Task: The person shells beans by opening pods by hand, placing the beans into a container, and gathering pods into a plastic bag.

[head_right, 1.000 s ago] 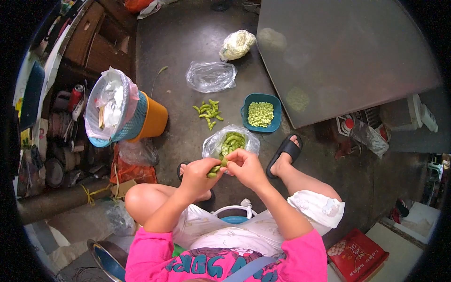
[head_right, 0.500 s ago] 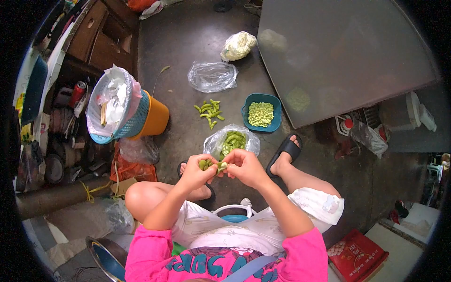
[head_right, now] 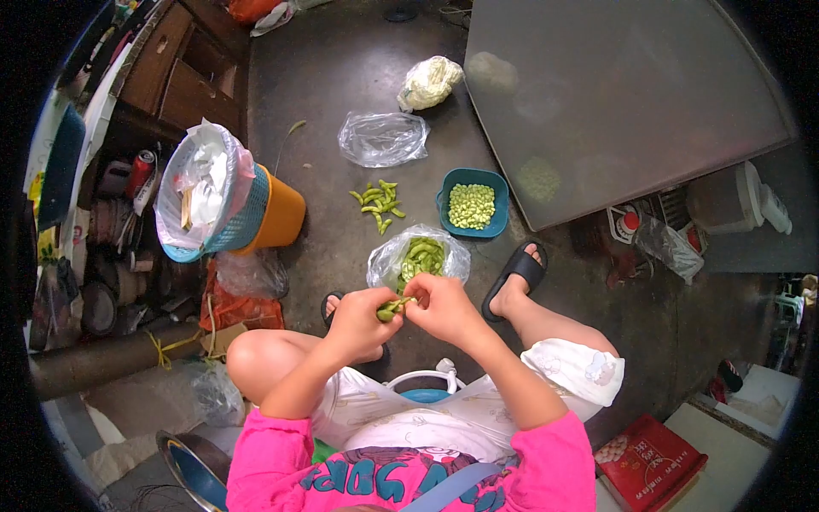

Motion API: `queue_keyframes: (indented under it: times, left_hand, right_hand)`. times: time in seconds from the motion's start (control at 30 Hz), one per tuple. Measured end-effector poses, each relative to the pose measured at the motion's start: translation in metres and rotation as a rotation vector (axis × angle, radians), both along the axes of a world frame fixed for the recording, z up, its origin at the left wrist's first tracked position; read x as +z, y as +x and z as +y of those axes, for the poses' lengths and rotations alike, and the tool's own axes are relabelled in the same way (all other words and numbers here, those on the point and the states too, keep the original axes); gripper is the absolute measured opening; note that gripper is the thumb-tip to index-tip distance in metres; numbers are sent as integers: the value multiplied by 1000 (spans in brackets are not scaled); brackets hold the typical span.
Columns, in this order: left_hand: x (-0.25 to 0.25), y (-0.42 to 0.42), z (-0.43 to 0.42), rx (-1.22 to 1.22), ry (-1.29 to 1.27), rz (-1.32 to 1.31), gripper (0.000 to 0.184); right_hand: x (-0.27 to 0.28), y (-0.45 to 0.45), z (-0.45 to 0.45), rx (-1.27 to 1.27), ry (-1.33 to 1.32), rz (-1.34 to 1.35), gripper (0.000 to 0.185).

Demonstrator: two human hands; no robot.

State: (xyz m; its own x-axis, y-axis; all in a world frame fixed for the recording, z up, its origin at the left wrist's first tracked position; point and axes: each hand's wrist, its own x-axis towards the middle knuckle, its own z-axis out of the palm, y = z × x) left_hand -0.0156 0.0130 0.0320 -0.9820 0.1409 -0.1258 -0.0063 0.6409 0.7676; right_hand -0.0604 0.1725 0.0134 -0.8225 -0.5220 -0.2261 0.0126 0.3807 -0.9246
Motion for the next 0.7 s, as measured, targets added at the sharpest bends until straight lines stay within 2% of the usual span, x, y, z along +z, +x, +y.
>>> queue_keyframes:
  times: [0.07, 0.17, 0.27, 0.4, 0.5, 0.6, 0.7]
  left_hand:
    - [-4, 3, 3, -18, -63, -1, 17]
    - [-7, 5, 3, -1, -99, -13, 17]
    - [-12, 1, -3, 101, 12, 10, 16]
    - [-6, -1, -6, 115, 67, -6, 19]
    - [-11, 0, -5, 144, 246, -56, 18]
    - [-5, -3, -9, 218, 597, -433, 14]
    - [-5, -5, -11, 188, 727, -527, 14]
  right_hand:
    - [-4, 2, -2, 23, 66, 146, 12]
    - [-18, 2, 0, 7, 52, 176, 14]
    - [-19, -3, 0, -189, -202, -310, 16]
    - [-20, -1, -2, -97, -248, -417, 18]
    - [-14, -5, 1, -128, -275, -506, 18]
    - [-11, -6, 3, -175, -441, -536, 18]
    - [-3, -4, 3, -190, -528, -646, 20]
